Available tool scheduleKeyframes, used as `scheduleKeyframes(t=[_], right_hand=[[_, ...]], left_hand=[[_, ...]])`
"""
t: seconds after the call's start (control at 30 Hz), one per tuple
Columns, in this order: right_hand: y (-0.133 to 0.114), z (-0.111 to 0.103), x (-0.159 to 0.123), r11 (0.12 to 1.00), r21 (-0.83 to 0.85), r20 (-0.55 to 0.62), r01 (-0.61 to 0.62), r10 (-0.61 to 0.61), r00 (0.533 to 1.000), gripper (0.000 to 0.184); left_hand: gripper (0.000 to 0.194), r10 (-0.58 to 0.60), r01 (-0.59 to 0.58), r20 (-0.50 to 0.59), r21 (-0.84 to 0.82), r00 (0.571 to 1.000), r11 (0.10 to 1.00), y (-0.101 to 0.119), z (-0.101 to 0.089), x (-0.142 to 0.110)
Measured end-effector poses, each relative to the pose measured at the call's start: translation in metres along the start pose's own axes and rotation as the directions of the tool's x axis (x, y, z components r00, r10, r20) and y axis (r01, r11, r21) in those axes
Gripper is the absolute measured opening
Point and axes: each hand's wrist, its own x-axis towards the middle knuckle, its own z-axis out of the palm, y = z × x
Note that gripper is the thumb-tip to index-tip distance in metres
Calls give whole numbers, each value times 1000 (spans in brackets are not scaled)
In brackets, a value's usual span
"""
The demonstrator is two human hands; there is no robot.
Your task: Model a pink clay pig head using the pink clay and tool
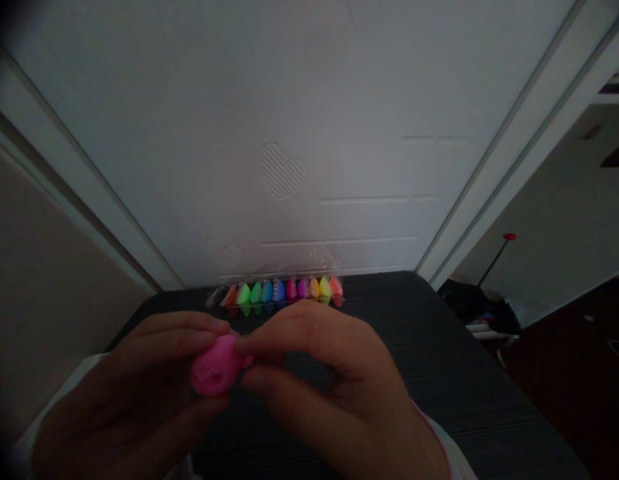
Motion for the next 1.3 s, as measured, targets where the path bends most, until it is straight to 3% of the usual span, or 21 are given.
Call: scheduleKeyframes(t=[0.4,0.57,0.83,1.2,1.3], right_hand=[[3,3,-2,992,102,-67,-76,83,994,26],[2,1,-1,995,75,-11,-69,70,997,19],[5,1,0,997,72,11,-24,23,1000,23],[5,2,-2,1000,13,-56,17,-16,998,30],[5,2,-2,1000,15,-82,25,-23,996,23]], left_hand=[[36,-6,6,3,-8,1000,1000,0,0,-1],[36,2,-2,16,-15,1000,1000,1,-1,0],[37,36,-36,15,-20,999,999,-1,0,2],[35,42,-42,-12,-27,999,999,-2,0,1],[36,66,-66,-3,-20,998,998,-2,-1,0]])
